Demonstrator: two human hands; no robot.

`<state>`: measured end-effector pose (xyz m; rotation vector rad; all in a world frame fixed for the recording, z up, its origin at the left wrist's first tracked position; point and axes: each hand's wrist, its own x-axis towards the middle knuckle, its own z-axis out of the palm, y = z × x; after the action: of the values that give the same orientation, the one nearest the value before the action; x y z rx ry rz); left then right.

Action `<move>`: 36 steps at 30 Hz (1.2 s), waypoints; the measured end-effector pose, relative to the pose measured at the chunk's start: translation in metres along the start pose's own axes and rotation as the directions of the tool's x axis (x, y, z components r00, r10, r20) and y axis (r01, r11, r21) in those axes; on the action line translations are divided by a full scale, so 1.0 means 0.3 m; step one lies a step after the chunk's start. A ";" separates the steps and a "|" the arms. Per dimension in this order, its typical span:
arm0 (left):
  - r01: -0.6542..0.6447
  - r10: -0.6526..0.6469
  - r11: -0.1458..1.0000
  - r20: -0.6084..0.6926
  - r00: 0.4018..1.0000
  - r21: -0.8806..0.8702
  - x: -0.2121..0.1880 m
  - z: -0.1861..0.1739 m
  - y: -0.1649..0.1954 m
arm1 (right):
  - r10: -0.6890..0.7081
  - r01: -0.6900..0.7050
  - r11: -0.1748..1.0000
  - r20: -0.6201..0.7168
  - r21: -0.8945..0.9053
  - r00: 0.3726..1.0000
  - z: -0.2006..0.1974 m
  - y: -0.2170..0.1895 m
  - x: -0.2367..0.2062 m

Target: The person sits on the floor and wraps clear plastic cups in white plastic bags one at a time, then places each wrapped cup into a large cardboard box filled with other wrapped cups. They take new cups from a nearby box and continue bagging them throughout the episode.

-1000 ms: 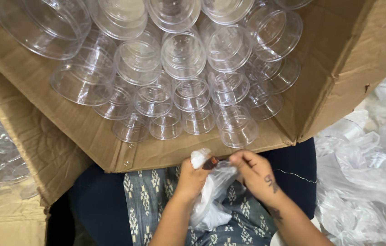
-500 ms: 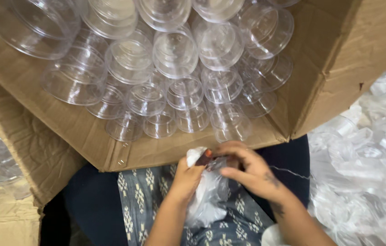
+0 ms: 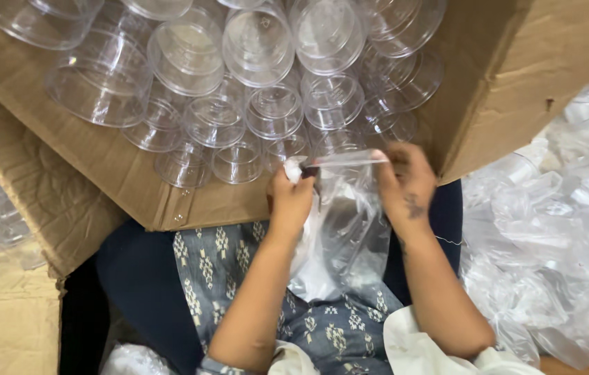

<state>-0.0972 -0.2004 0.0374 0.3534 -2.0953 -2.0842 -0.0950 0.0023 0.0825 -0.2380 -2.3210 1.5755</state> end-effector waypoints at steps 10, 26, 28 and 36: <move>0.159 -0.014 0.910 0.354 0.935 -0.383 -0.080 -0.074 0.028 | 0.017 -0.157 0.790 0.234 0.593 0.972 -0.030 0.092 -0.010; 0.434 -0.088 0.696 0.533 0.842 -0.572 -0.121 -0.058 0.097 | 0.142 -0.206 0.759 0.152 0.618 0.978 -0.456 0.037 -0.009; 0.446 -0.072 0.671 0.546 0.835 -0.592 -0.120 -0.066 0.124 | 0.084 -0.046 0.867 -0.056 0.496 0.995 -0.648 0.023 0.004; 0.414 -0.048 0.702 0.542 0.839 -0.580 -0.132 -0.106 0.210 | -0.070 -0.019 0.715 -0.098 -0.699 0.993 -0.834 -0.156 -0.140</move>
<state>-0.0534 -0.2198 0.1027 -0.0332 -1.3041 -3.1891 0.0354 0.1895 0.2032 -0.4528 -2.6980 0.5568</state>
